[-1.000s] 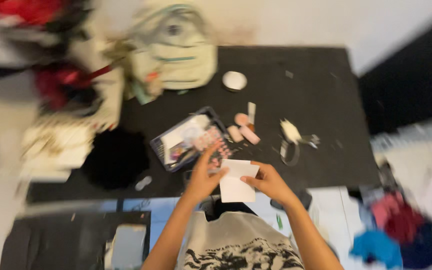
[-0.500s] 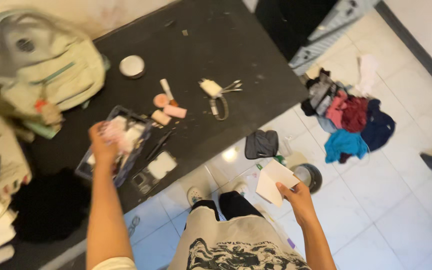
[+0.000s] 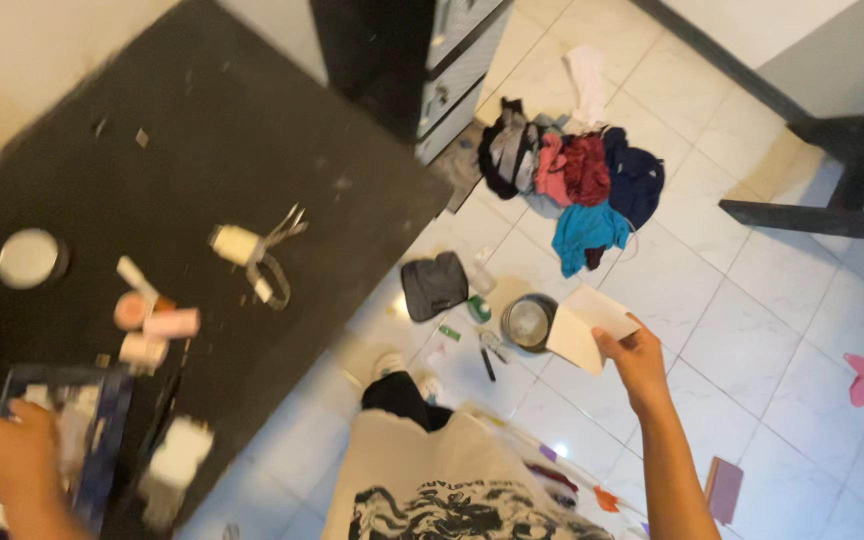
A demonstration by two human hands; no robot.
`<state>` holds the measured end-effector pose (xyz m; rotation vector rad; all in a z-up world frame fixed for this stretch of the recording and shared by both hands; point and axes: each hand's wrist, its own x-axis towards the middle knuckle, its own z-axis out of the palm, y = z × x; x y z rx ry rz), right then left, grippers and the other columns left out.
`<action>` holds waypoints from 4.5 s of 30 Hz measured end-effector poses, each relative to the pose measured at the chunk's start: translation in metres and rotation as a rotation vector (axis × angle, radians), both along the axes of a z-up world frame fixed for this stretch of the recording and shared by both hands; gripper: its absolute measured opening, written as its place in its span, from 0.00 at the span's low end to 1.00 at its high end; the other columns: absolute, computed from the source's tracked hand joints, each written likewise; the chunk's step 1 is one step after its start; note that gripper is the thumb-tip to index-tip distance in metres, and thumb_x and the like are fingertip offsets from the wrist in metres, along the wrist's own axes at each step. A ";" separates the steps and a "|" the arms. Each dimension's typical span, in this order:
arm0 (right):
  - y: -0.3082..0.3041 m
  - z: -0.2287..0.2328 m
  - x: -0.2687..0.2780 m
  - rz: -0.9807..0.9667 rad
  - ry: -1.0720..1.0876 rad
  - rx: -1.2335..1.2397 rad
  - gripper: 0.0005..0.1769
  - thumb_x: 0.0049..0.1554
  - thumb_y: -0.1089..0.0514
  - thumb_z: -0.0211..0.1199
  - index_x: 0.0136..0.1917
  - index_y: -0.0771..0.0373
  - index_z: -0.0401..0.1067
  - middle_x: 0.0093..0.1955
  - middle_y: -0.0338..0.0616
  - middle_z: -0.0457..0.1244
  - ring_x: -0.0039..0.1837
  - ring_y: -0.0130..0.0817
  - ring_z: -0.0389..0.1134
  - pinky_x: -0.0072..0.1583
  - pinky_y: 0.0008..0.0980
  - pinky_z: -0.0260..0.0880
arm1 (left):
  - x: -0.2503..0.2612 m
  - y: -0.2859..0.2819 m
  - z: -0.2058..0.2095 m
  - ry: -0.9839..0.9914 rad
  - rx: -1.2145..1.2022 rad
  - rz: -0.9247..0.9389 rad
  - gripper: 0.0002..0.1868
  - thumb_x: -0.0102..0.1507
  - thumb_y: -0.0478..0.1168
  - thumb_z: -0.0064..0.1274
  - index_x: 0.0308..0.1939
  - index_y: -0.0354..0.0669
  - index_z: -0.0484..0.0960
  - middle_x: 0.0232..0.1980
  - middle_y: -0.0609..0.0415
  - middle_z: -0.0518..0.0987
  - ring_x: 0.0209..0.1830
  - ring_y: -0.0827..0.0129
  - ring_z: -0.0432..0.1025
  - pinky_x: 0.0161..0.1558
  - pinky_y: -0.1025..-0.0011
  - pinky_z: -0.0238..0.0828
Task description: The person organizes a cluttered desk by sorting through various items, including a charger, papers, and small accessories. They place papers into a metal safe on the floor and arrange hair ties and other small objects into a clear plastic container on the desk.
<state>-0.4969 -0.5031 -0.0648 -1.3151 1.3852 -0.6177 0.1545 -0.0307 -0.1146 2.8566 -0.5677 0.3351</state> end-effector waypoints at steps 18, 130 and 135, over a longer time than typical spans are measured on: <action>-0.220 -0.018 0.121 -0.365 -0.570 0.200 0.20 0.63 0.62 0.55 0.69 0.63 0.65 0.63 0.44 0.66 0.62 0.34 0.70 0.62 0.37 0.71 | -0.265 -0.633 0.021 0.581 -0.889 -0.940 0.16 0.62 0.28 0.50 0.54 0.38 0.77 0.53 0.44 0.77 0.57 0.51 0.70 0.61 0.59 0.64; -0.852 -0.792 0.334 0.768 -0.188 -0.497 0.45 0.52 0.53 0.74 0.73 0.69 0.54 0.69 0.64 0.54 0.67 0.46 0.59 0.59 0.38 0.65 | -0.209 -0.904 -0.664 0.343 -0.954 0.096 0.14 0.64 0.35 0.57 0.51 0.35 0.73 0.41 0.38 0.78 0.38 0.45 0.73 0.42 0.59 0.72; -0.839 -0.809 0.372 0.761 0.058 -0.479 0.31 0.63 0.45 0.64 0.69 0.68 0.60 0.67 0.57 0.62 0.59 0.43 0.71 0.55 0.40 0.70 | -0.204 -0.925 -0.681 0.236 -1.069 0.227 0.17 0.64 0.34 0.60 0.53 0.34 0.71 0.44 0.40 0.81 0.45 0.52 0.77 0.49 0.64 0.73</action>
